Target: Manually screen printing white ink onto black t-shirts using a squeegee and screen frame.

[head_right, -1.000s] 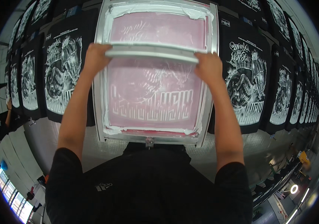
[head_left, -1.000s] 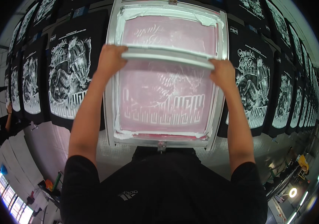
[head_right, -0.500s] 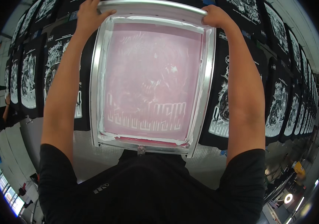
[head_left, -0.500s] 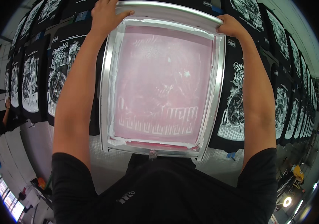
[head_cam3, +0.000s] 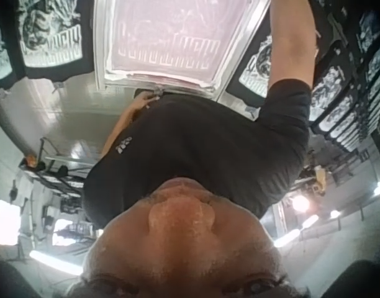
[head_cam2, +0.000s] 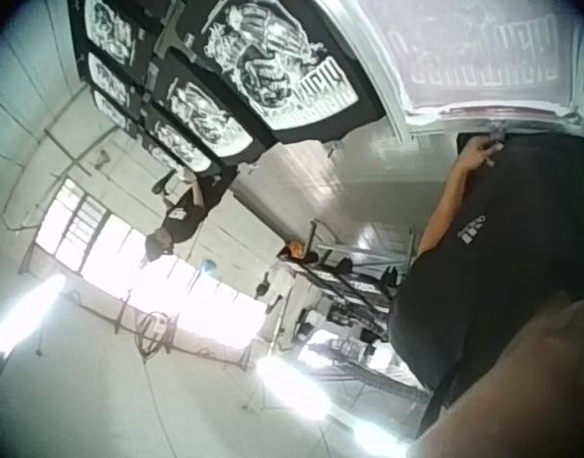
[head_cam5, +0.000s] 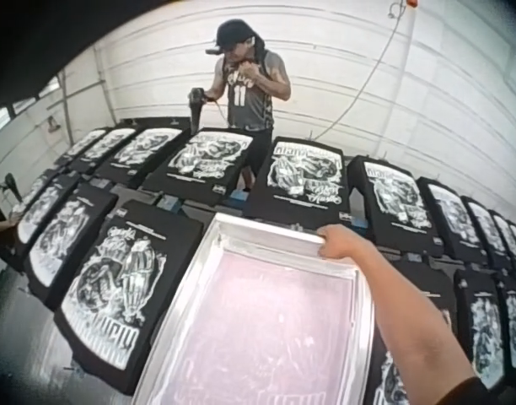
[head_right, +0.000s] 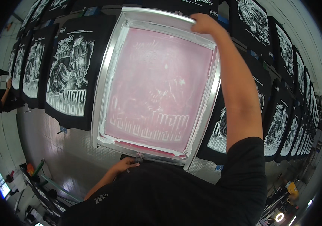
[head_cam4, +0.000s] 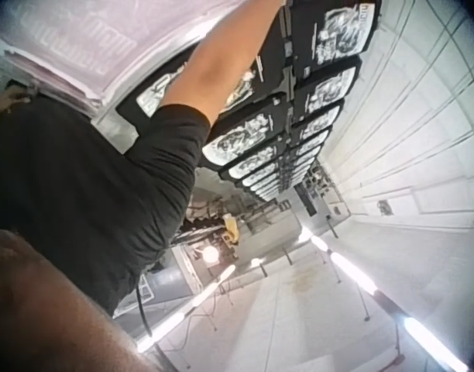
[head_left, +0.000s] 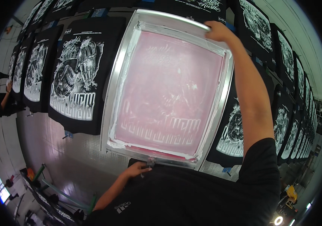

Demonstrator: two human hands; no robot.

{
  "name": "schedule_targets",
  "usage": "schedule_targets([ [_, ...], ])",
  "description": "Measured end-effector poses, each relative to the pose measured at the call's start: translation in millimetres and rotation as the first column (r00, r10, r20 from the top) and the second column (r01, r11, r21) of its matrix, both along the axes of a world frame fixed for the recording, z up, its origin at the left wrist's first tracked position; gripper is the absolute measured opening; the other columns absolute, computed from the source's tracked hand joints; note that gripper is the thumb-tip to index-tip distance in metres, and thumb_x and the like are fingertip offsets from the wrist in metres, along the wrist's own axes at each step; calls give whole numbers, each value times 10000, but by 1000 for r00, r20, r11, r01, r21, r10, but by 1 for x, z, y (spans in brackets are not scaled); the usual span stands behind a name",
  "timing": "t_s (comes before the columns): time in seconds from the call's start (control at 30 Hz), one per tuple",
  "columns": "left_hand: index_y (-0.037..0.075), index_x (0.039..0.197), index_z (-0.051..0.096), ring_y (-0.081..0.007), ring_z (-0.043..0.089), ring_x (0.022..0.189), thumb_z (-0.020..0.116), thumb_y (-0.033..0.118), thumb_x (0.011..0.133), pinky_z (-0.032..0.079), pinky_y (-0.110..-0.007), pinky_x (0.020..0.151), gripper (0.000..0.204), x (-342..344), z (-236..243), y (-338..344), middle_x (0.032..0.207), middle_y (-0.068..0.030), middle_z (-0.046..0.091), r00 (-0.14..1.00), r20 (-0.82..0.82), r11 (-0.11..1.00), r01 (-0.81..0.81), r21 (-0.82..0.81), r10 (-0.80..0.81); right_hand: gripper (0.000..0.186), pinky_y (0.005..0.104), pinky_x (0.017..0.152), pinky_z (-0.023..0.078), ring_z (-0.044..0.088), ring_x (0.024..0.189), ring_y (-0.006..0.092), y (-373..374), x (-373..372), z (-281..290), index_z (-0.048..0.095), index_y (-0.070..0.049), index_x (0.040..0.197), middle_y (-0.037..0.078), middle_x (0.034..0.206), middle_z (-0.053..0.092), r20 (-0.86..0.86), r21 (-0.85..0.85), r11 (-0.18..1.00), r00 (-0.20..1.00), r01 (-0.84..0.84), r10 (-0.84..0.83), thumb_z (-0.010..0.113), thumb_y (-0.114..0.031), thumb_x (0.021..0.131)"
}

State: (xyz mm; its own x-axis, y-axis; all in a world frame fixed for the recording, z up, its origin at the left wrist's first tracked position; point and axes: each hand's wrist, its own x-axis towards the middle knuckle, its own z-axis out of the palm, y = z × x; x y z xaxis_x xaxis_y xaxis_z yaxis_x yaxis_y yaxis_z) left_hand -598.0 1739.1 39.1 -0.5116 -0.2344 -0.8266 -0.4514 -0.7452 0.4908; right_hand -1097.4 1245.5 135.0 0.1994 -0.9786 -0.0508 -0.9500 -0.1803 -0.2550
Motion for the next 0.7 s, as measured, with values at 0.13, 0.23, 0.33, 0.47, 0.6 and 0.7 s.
schedule_targets([
  [0.13,-24,830,666,-81,471,612,680,416,908,436,-299,601,447,-2,6,-3,617,-68,537,988,53,976,151,-160,-144,544,391,950,499,635,1087,336,1,37,-2,658,-108,1219,169,1180,668,-60,52,979,979,196,-193,595,-163,682],
  [0.23,-32,825,654,-103,474,599,664,414,920,424,-320,589,457,-7,18,-2,605,-79,526,989,69,967,145,-210,-133,491,407,903,504,635,1029,380,30,49,0,674,-62,1138,214,1097,677,10,-6,997,997,80,-80,553,-76,663],
  [0.33,-21,828,655,-137,512,603,612,435,945,431,-343,587,473,-12,25,-9,626,-99,565,981,66,917,193,-348,-181,492,419,894,498,628,1027,381,91,69,2,674,-67,1129,216,1095,671,32,97,994,999,41,-44,545,-49,654],
  [0.47,28,786,687,-123,606,650,613,405,942,484,-323,626,415,-12,10,-8,666,-62,648,988,-19,902,130,-411,-151,442,434,882,498,629,1002,391,211,120,2,679,-78,1089,200,1046,682,28,83,996,1000,-15,12,553,-36,668],
  [0.6,23,742,679,-109,534,550,632,388,940,436,-300,530,418,-12,6,-10,578,-24,578,977,72,856,211,-471,-201,299,458,797,514,642,942,343,354,192,13,674,-109,990,137,929,692,87,116,991,993,69,-79,579,-63,710],
  [0.7,13,787,685,-138,563,570,623,412,938,460,-316,563,431,-17,7,-11,600,-47,596,966,129,836,258,-484,-223,295,465,770,477,596,872,334,446,238,14,640,-88,993,113,858,632,115,94,993,990,73,-84,562,-5,721],
])
